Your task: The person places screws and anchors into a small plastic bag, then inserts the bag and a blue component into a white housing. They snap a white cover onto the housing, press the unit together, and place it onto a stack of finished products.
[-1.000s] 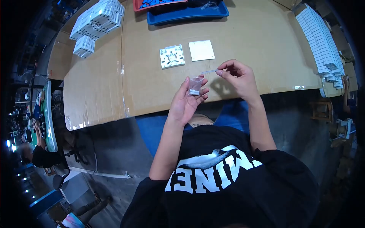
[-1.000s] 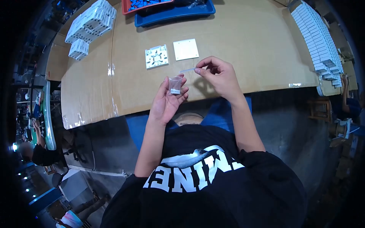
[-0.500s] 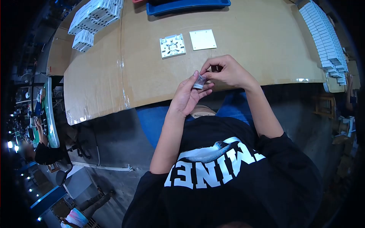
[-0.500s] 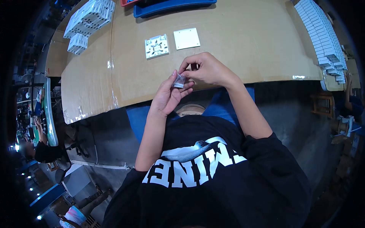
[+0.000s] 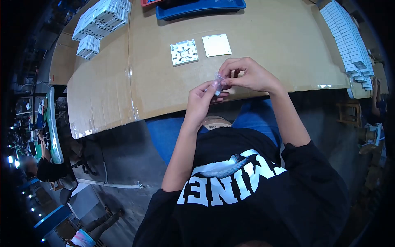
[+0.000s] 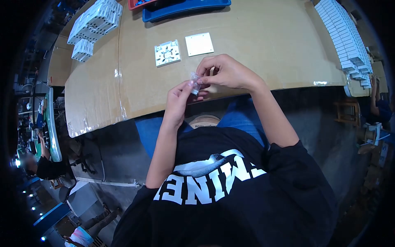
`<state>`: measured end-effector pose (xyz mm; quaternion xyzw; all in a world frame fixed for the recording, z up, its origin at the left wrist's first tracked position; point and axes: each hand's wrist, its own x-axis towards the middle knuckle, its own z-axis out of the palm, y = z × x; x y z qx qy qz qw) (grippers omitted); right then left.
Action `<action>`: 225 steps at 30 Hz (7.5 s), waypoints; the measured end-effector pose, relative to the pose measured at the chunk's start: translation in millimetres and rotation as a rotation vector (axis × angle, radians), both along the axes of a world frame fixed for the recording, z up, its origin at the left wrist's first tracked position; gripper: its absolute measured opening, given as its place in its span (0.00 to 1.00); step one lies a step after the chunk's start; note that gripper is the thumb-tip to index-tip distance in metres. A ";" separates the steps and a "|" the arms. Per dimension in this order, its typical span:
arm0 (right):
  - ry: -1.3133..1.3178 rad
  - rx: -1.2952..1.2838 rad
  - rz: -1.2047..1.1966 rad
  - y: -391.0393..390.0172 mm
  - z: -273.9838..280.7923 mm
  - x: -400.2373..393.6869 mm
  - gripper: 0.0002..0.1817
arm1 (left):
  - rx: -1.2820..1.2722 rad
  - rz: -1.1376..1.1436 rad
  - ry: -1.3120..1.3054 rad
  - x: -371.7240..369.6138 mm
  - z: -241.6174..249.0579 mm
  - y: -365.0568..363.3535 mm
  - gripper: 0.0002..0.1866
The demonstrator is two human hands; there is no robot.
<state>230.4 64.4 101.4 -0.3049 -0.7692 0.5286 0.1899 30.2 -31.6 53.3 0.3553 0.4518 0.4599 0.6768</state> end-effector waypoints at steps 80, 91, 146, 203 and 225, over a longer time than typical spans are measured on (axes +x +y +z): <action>0.820 -0.300 -0.354 -69.7 -0.3 -40.4 0.05 | 0.416 0.389 0.122 6.4 58.4 -22.4 0.06; 0.830 -0.250 -0.388 -67.9 -5.1 -40.5 0.05 | 0.365 0.418 0.130 7.3 60.5 -21.0 0.06; 0.851 -0.277 -0.382 -68.0 -1.9 -42.6 0.04 | 0.379 0.427 0.111 10.7 62.2 -19.7 0.05; 0.550 -0.503 -0.469 -53.2 -28.6 -35.7 0.15 | 0.163 0.254 -0.007 -2.7 25.6 -4.8 0.07; 0.764 -0.807 -0.560 -57.2 -29.9 -40.2 0.08 | 0.207 0.347 -0.007 1.3 20.8 -1.1 0.08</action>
